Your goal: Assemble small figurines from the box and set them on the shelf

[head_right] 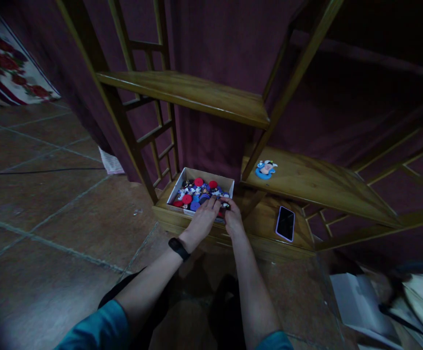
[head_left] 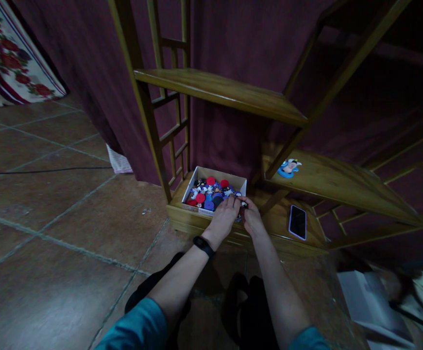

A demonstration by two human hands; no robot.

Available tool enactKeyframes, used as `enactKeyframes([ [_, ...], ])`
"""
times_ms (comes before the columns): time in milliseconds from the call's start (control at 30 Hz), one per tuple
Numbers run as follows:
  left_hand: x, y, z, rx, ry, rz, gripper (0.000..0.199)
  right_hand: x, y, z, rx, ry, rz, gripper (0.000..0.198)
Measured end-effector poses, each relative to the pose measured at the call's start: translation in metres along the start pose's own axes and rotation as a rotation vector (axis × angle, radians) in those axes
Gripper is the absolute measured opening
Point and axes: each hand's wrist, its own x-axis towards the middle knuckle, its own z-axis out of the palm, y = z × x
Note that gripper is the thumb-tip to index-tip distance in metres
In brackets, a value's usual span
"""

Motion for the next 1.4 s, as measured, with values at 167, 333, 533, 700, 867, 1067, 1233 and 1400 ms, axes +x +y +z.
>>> enactKeyframes([
  [167, -0.0005, 0.0, -0.0018, 0.046, 0.01, 0.023, 0.036, -0.0018, -0.0011, 0.0022, 0.017, -0.014, -0.009, 0.035],
  [333, -0.0011, 0.0003, -0.0013, 0.061, 0.019, 0.028, 0.038, -0.0047, -0.0046, 0.004, 0.034, -0.022, 0.026, 0.038],
  [533, -0.0026, -0.0003, -0.0003, 0.03, 0.035, 0.048, 0.039, -0.0064, -0.0049, 0.0034, 0.026, -0.026, 0.027, 0.036],
  [700, -0.0016, -0.0001, -0.003, -0.001, 0.028, 0.039, 0.036, -0.006, -0.0043, 0.0033, 0.03, -0.025, 0.036, 0.037],
  [867, -0.0009, -0.0006, -0.0022, 0.027, 0.032, 0.04, 0.034, -0.0058, -0.0045, 0.0039, 0.04, -0.029, 0.036, 0.039],
  [1067, -0.0022, -0.0015, -0.0002, 0.026, 0.026, 0.045, 0.041, -0.0063, -0.0056, 0.0049, 0.041, 0.003, 0.046, 0.038],
  [1233, -0.0019, -0.0022, -0.0003, 0.007, 0.022, 0.051, 0.04, -0.0056, -0.0043, 0.0043, 0.036, 0.005, 0.048, 0.038],
  [1400, -0.0019, -0.0027, 0.0021, 0.012, 0.028, 0.036, 0.044, -0.0055, -0.0044, 0.004, 0.029, 0.009, 0.049, 0.037],
])
